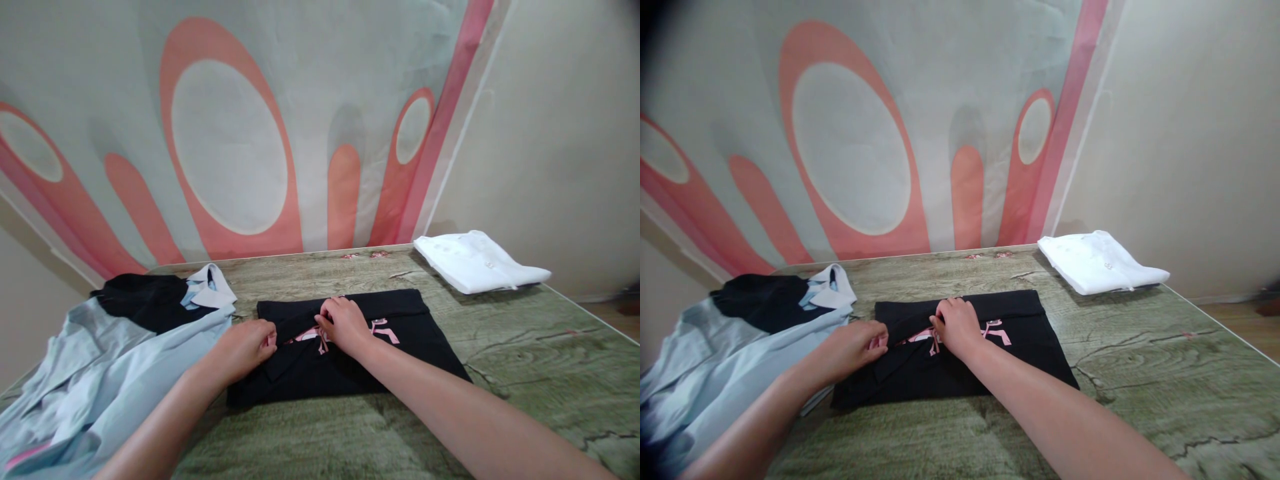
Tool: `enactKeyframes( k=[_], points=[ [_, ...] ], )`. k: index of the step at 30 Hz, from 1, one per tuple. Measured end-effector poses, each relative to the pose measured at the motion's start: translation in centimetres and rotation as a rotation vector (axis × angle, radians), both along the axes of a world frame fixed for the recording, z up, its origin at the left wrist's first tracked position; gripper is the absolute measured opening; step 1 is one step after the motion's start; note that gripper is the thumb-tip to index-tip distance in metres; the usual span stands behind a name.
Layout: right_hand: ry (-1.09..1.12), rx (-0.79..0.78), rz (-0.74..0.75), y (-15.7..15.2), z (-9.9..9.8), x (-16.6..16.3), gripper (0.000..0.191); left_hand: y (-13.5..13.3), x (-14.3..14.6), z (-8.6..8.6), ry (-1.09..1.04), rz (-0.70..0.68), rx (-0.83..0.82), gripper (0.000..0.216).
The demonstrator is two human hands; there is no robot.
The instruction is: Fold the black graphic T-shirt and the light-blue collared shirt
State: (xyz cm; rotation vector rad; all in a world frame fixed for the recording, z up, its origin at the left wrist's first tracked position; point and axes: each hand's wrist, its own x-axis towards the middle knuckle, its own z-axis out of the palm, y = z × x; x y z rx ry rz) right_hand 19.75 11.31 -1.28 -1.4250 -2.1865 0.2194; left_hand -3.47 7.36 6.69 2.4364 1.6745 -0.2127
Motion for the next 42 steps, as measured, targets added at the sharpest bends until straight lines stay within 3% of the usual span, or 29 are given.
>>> enactKeyframes(
  k=[3, 6, 10, 14, 18, 21, 24, 30, 35, 42],
  points=[
    [0.011, 0.003, -0.007, -0.1, 0.1, -0.1, 0.015, -0.3, 0.9, 0.4, -0.036, 0.005, 0.074, 0.013],
    [0.011, 0.007, -0.016, -0.2, 0.1, -0.2, 0.015, -0.7, 2.6, 0.2, -0.2, -0.07, 0.181, 0.024],
    [-0.002, 0.026, -0.024, -0.2, -0.1, -0.1, 0.011, -1.2, 4.2, -2.4, -0.232, -0.223, 0.14, 0.044],
    [0.004, 0.032, -0.034, -0.2, -0.2, -0.1, 0.008, -1.6, 4.0, -4.5, -0.157, -0.218, 0.023, 0.068],
    [0.011, 0.025, -0.025, -0.2, 0.0, 0.0, 0.006, -1.0, 2.9, -3.3, -0.263, -0.196, 0.032, 0.058],
    [0.003, 0.019, -0.006, -0.2, 0.0, 0.1, 0.009, 0.6, 1.3, -2.3, -0.337, -0.014, 0.19, 0.042],
    [0.008, 0.018, 0.001, -0.2, 0.2, 0.1, 0.012, 2.0, -0.5, -2.4, -0.306, 0.166, 0.146, 0.034],
    [0.062, 0.013, 0.017, -0.4, 0.4, 0.1, 0.013, 2.3, -1.6, -3.6, -0.29, 0.152, 0.086, 0.021],
    [0.07, 0.001, 0.018, -0.4, 0.3, 0.1, 0.011, 2.5, -1.5, -3.5, -0.311, 0.147, 0.041, 0.015],
    [0.06, 0.001, 0.016, -0.2, 0.2, 0.1, 0.013, 2.8, -1.8, -3.1, -0.645, 0.15, -0.054, 0.02]
  ],
)
